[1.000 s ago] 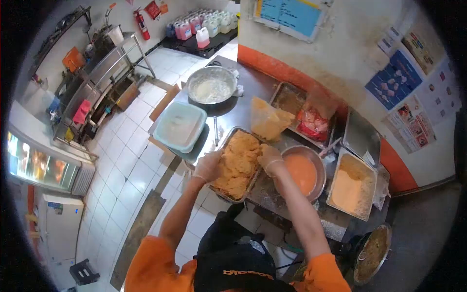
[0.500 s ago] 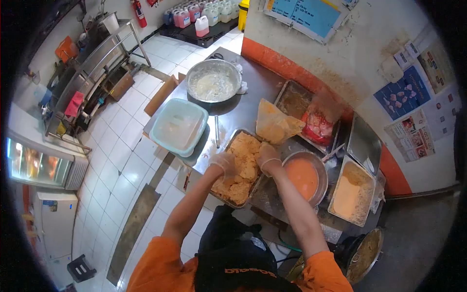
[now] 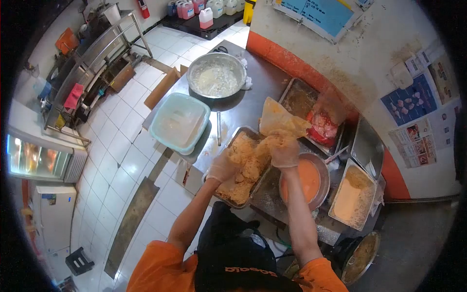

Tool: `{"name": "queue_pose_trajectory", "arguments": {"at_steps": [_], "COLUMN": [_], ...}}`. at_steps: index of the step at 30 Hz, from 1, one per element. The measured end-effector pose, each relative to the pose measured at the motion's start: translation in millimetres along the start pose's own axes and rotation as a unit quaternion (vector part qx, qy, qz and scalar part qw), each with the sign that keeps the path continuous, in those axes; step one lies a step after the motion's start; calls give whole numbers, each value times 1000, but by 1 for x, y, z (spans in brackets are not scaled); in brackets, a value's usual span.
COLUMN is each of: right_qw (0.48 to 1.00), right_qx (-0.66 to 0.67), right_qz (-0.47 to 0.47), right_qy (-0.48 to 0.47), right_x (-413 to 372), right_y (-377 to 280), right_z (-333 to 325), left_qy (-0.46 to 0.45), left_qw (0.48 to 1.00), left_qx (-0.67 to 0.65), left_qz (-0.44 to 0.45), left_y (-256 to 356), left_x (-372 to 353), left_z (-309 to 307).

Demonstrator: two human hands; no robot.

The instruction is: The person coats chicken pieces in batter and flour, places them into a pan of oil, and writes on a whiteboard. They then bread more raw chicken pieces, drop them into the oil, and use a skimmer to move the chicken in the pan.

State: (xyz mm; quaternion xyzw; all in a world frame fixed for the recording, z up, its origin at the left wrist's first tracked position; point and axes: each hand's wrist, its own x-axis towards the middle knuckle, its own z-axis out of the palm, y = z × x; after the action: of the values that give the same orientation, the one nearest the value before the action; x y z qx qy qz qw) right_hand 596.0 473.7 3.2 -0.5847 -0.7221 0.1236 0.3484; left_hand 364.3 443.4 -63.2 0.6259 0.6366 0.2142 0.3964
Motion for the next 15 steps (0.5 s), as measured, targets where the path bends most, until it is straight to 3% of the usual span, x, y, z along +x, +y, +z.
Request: {"name": "queue_pose_trajectory", "arguments": {"at_steps": [1, 3, 6, 9, 12, 15], "right_qw": [984, 860, 924, 847, 950, 956], "right_qx": [170, 488, 361, 497, 283, 106], "right_qz": [45, 131, 118, 168, 70, -50], "right_qy": [21, 65, 41, 90, -116, -270], "right_x": [-2, -1, 4, 7, 25, 37], "right_y": [12, 34, 24, 27, 32, -8], "right_z": [5, 19, 1, 22, 19, 14], "left_qy": [11, 44, 102, 78, 61, 44], "left_qw": [999, 997, 990, 983, 961, 937], "left_qx": [-34, -70, -83, -165, -269, -341], "left_qz": [-6, 5, 48, 19, -24, -56], "left_y": [-2, -5, -14, -9, -12, 0], "left_x": [-6, -11, -17, -25, -28, -33], "left_z": [-5, -16, -33, -58, -68, -79]}}
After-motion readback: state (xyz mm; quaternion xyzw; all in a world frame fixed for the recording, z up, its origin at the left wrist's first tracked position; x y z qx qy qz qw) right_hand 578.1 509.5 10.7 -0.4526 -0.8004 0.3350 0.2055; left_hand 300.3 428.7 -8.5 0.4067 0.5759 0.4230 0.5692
